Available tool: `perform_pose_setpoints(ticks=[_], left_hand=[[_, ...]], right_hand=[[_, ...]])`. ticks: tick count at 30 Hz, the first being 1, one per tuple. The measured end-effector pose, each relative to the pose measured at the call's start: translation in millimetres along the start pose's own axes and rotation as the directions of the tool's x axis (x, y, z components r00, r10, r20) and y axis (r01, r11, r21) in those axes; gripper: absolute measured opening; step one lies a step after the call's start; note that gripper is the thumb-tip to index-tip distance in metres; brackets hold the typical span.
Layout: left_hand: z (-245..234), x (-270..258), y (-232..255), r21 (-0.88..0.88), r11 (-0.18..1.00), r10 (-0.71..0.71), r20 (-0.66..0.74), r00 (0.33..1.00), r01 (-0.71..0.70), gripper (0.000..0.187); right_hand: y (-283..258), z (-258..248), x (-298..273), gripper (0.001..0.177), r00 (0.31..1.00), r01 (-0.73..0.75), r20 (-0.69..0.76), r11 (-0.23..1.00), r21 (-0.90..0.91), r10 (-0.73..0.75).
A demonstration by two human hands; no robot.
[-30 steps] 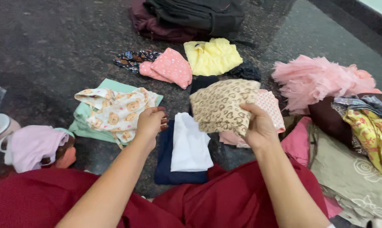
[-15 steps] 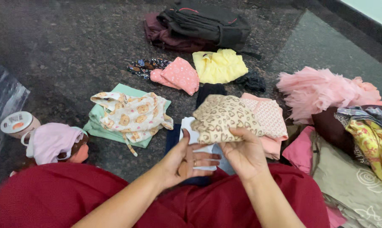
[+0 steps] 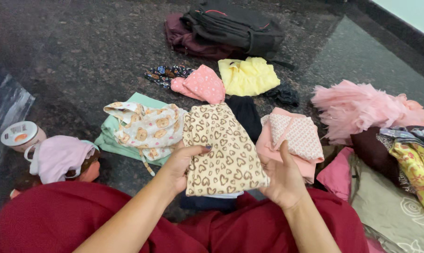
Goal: The person folds several small pieces of clothing, including a pink skirt, leopard-print leggings, and a patterned top, by hand on the floor and places them into organized piles.
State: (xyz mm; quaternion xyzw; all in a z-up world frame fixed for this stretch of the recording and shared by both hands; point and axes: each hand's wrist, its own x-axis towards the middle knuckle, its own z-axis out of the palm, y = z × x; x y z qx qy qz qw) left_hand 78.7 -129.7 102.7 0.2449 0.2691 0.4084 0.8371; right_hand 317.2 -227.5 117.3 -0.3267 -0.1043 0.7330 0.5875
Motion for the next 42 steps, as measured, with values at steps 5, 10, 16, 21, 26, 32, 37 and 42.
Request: perform_pose_setpoints(ticks=[5, 10, 16, 21, 26, 32, 37, 42], left_hand=[[-8, 5, -17, 0.068, 0.986, -0.163, 0.139, 0.977, 0.155, 0.046], [-31, 18, -45, 0.332, 0.882, -0.329, -0.074, 0.941, 0.334, 0.044], [-24, 21, -35, 0.343, 0.939, -0.004, -0.001, 1.0, 0.004, 0.047], [-33, 31, 35, 0.982, 0.066, 0.291, -0.191, 0.938, 0.18, 0.07], [-74, 58, 99, 0.794, -0.585, 0.058, -0.162, 0.985, 0.165, 0.047], [-163, 103, 67, 0.671, -0.736, -0.16, -0.045, 0.986, -0.089, 0.057], [-160, 133, 108, 0.942, -0.326, 0.233, -0.001, 0.972, 0.08, 0.035], [-124, 75, 144, 0.818, 0.446, 0.553, 0.066, 0.83, -0.362, 0.029]], right_hand=[[26, -5, 14, 0.086, 0.999, -0.032, 0.028, 0.999, -0.019, 0.033], [39, -2, 19, 0.053, 0.979, -0.155, -0.183, 0.901, -0.406, 0.086], [23, 7, 21, 0.052, 0.991, -0.044, -0.131, 0.907, -0.419, -0.012], [39, -30, 58, 0.049, 0.96, -0.112, -0.267, 0.751, -0.651, -0.088], [41, -58, 75, 0.051, 0.953, -0.096, -0.271, 0.716, -0.691, -0.134], [41, -19, 53, 0.06, 0.969, -0.11, -0.24, 0.978, -0.179, 0.065], [87, 27, 45, 0.072, 0.996, -0.083, 0.014, 0.984, -0.159, 0.086], [129, 17, 64, 0.073, 0.972, -0.227, -0.21, 0.639, -0.735, 0.103]])
